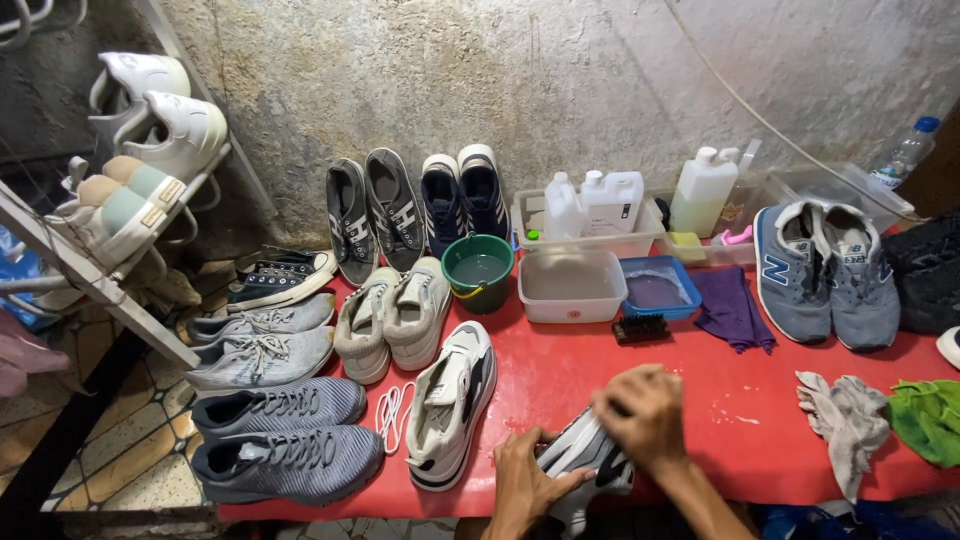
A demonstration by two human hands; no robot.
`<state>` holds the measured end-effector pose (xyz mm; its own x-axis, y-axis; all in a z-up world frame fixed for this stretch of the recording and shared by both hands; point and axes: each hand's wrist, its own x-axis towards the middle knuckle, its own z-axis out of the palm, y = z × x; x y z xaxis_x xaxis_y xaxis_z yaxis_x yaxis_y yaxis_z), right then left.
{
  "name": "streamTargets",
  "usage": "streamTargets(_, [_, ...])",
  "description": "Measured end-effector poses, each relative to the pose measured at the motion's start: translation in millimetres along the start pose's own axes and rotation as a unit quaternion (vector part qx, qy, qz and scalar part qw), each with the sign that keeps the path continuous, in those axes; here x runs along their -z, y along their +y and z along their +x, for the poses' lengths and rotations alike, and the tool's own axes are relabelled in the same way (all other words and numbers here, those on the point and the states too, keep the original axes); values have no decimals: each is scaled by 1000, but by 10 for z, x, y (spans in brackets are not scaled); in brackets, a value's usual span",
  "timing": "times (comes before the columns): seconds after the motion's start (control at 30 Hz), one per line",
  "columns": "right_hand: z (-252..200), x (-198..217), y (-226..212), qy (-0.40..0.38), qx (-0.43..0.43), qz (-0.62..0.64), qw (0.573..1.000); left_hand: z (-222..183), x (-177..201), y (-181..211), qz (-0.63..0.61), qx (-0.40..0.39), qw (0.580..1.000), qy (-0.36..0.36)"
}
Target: Cleaning and touching up the midsole and upper of a white sneaker using a small brush and a cloth.
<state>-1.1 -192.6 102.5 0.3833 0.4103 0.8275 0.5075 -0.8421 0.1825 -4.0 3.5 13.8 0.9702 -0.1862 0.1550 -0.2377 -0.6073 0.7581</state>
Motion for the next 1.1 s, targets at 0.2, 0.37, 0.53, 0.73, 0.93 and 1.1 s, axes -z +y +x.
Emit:
streamTargets(0.2, [-180, -116, -137, -68, -442, -76, 891, 64, 220, 280, 50, 1, 997, -52])
streamTargets(0.37, [-322, -61, 26, -32, -223, 32, 974, 167, 276, 434, 109, -84, 984, -111])
streamTargets(0.53, [-241, -62, 93, 6, -361, -36, 932, 70, 135, 377, 61, -68, 993, -72])
streamTargets(0.73, [-147, 14, 193, -7, -214, 50, 975, 90, 167, 374, 5, -82, 995, -61])
streamTargets(0.93, [-72, 90, 61, -18, -216, 15, 976, 107, 206, 403, -33, -65, 993, -96])
streamTargets(1.1, [-245, -100, 388, 27, -314, 49, 948, 128, 137, 297, -28, 30, 992, -119])
